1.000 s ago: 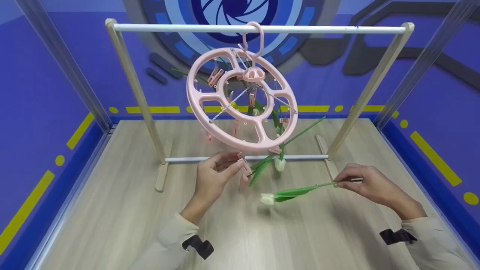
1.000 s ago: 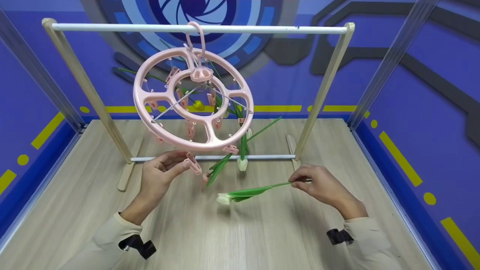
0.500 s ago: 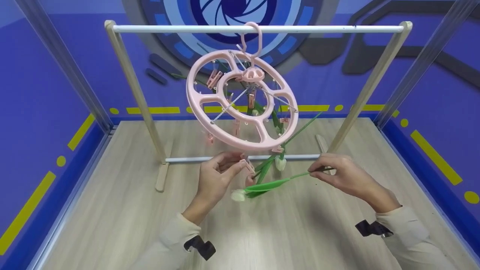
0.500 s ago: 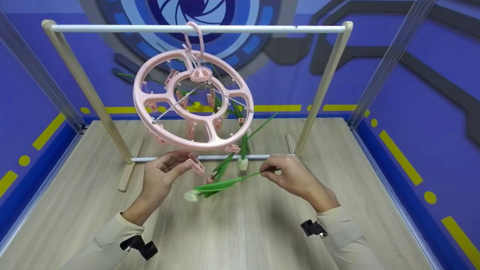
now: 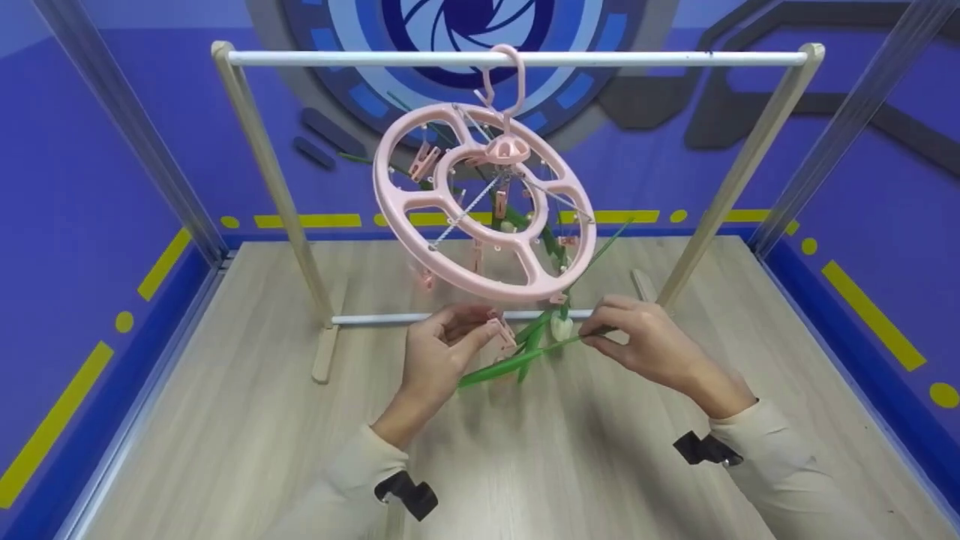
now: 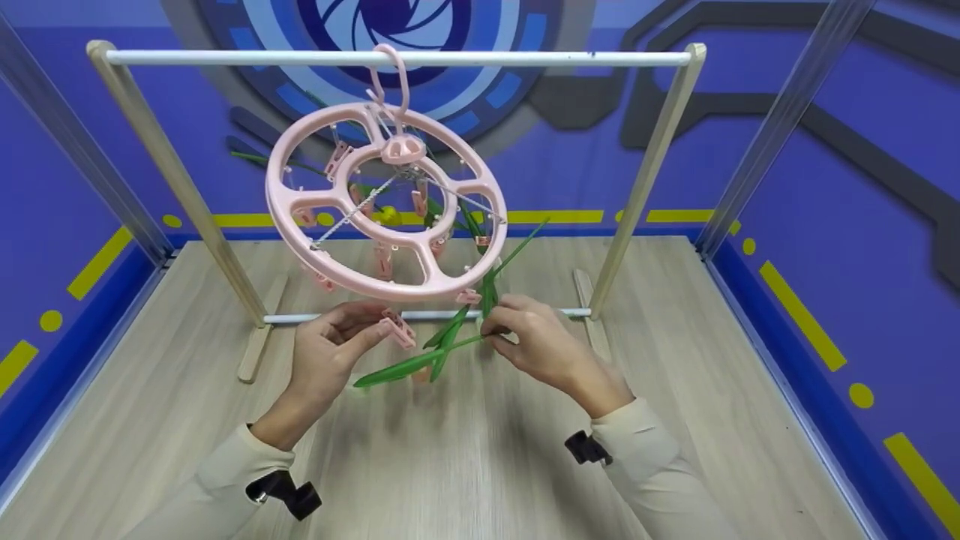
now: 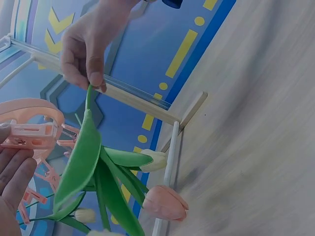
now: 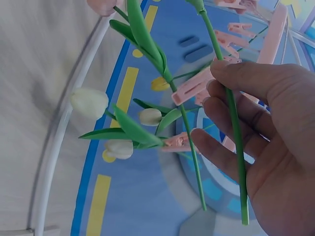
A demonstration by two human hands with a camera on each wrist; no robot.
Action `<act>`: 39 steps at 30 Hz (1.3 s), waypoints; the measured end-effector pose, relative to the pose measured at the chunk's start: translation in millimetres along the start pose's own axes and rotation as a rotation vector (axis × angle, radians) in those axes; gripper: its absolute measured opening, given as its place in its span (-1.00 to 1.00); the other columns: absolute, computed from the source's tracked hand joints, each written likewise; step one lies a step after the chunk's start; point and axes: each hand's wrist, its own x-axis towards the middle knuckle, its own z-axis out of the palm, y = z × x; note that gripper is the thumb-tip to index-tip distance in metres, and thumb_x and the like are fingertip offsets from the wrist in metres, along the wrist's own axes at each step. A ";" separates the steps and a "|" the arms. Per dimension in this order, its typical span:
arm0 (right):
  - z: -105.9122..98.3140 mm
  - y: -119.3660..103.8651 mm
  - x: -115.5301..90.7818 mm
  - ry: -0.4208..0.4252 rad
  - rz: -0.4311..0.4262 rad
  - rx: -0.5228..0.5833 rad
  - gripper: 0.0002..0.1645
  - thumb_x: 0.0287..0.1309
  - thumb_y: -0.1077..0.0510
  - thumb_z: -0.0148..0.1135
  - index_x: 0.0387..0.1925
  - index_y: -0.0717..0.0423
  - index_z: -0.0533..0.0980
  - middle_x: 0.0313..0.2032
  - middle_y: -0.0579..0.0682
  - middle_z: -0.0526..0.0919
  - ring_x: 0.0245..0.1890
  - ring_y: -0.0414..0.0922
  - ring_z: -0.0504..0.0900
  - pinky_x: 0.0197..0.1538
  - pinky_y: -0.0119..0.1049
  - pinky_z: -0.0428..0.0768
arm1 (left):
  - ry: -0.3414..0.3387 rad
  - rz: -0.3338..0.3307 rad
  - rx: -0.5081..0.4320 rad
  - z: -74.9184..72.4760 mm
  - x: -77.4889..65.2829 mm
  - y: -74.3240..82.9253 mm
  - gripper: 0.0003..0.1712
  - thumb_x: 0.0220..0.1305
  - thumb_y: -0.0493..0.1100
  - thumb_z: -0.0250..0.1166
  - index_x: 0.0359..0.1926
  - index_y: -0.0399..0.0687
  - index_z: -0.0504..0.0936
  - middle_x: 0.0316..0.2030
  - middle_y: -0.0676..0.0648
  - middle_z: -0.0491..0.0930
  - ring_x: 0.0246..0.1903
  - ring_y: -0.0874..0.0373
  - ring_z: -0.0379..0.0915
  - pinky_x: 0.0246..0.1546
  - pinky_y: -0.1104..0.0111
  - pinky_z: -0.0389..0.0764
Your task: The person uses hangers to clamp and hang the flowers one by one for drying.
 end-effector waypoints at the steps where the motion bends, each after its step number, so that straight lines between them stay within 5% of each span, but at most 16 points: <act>1: 1.2 -1.6 2.0 0.001 -0.004 -0.007 -0.66 0.04 0.53 0.55 -0.21 0.17 0.70 -0.24 -0.07 0.69 -0.22 -0.13 0.77 -0.14 -0.29 0.79 | 0.000 0.000 0.004 0.4 0.0 0.1 -0.75 0.35 -0.24 0.51 0.00 -0.22 0.75 -0.10 -0.02 0.79 -0.08 0.13 0.75 0.04 0.23 0.75; 22: 12.9 -20.3 30.8 0.078 -0.175 -0.118 -0.64 -0.03 0.50 0.62 -0.22 0.16 0.70 -0.23 -0.05 0.73 -0.19 -0.08 0.68 -0.18 -0.16 0.77 | -0.001 -0.030 -0.020 3.6 1.0 3.1 -0.76 0.35 -0.23 0.52 -0.01 -0.19 0.76 -0.12 0.00 0.80 -0.11 0.11 0.76 -0.01 0.23 0.77; 39: 16.2 -26.7 34.3 0.058 -0.126 -0.091 -0.61 0.00 0.52 0.59 -0.15 0.14 0.71 -0.17 -0.07 0.74 -0.15 -0.10 0.69 -0.07 -0.14 0.79 | 0.021 -0.047 -0.045 2.5 -0.7 1.8 -0.75 0.35 -0.22 0.51 -0.02 -0.22 0.75 -0.13 -0.03 0.80 -0.14 0.07 0.76 -0.06 0.24 0.78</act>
